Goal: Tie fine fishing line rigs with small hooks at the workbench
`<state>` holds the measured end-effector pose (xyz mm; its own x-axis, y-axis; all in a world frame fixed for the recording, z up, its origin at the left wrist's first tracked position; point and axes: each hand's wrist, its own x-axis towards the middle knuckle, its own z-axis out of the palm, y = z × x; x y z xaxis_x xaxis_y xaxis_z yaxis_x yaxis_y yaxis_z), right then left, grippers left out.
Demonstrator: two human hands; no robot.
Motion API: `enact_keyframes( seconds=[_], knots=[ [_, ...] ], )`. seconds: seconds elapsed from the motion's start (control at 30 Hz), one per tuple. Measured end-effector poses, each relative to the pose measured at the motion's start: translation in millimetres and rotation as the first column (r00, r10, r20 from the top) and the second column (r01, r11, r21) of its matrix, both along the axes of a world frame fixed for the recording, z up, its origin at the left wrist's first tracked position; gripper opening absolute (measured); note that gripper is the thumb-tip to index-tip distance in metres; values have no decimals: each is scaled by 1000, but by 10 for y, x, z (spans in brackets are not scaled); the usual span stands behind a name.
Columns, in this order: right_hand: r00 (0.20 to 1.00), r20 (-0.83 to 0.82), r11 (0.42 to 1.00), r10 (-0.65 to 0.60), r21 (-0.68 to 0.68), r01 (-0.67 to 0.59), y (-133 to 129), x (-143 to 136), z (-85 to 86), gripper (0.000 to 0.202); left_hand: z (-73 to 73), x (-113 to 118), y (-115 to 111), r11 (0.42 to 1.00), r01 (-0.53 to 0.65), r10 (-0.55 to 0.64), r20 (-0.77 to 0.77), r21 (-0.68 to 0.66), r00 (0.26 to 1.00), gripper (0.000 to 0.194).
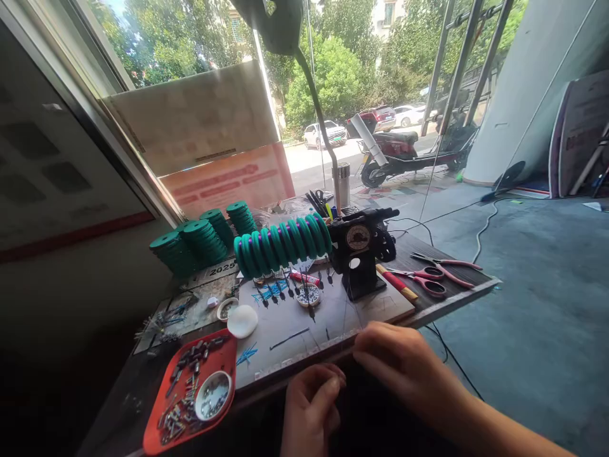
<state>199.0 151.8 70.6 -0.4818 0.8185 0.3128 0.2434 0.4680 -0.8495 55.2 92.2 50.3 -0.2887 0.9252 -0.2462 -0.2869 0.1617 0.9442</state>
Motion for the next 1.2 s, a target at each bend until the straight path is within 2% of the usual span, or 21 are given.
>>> enact_keyframes(
  seconds=[0.07,0.17,0.23,0.3,0.33,0.4,0.43,0.47,0.5,0.57,0.6,0.63,0.7,0.73,0.8,0.87,0.93,1.0,1.07,1.13,1.2],
  knots=[
    [996,-88,954,28,-296,-53,-128,24,-192,18,-16,36,10,998,20,-11,129,-67,992,15],
    [938,-347,795,-5,-570,-206,-258,-92,-473,21,-19,94,20,998,17,-6,158,-67,987,17],
    [859,-504,674,-90,-665,-320,-300,-193,-610,30,-17,117,21,998,24,-16,141,-52,990,19],
    [799,-581,564,-154,-716,-412,-311,-244,-683,37,-14,128,21,998,50,-41,170,-49,985,19],
    [786,-597,529,-163,-725,-441,-307,-242,-694,40,-12,131,23,996,78,-66,208,-51,976,18],
    [776,-610,505,-160,-726,-467,-283,-186,-671,42,2,134,36,987,152,-129,298,-53,946,17],
    [777,-611,522,-151,-717,-462,-265,-141,-644,42,13,134,47,979,194,-164,334,-60,928,16],
    [797,-590,579,-131,-698,-421,-247,-90,-613,40,27,133,63,969,236,-195,357,-75,914,15],
    [849,-522,691,-85,-645,-327,-230,-40,-586,37,44,131,81,956,275,-221,372,-98,901,15],
    [970,-241,929,-8,-361,-82,-211,41,-558,30,76,124,121,925,348,-269,385,-151,883,16],
    [996,-85,984,-9,-178,-6,-212,65,-564,26,90,119,139,912,375,-297,364,-167,883,16],
    [998,52,1000,-17,-11,18,-219,79,-583,21,102,114,155,911,379,-321,297,-163,899,17],
    [979,202,985,6,167,-40,-251,75,-636,13,122,101,168,947,311,-313,-9,-78,950,16],
    [970,243,973,33,214,-87,-271,63,-654,13,130,94,165,965,263,-257,-211,-2,943,15],
    [936,339,920,93,331,-211,-300,26,-629,19,145,77,141,967,210,-102,-533,145,840,15],
    [904,395,856,162,400,-328,-288,-23,-489,24,151,59,104,961,194,-16,-665,196,746,16],
    [877,433,797,210,444,-410,-211,-88,-250,20,140,40,71,965,165,13,-672,202,740,16],
    [877,423,783,227,457,-423,-65,-174,15,9,106,17,53,968,113,49,-611,224,790,13],
    [863,451,755,227,478,-449,116,-279,223,10,57,-13,54,964,60,84,-515,258,853,10],
    [816,532,741,228,448,-500,282,-384,321,7,2,-55,67,963,21,99,-423,269,901,8],
    [781,576,745,239,407,-528,386,-466,312,7,-44,-100,81,971,14,82,-382,241,920,11]
  ],
)
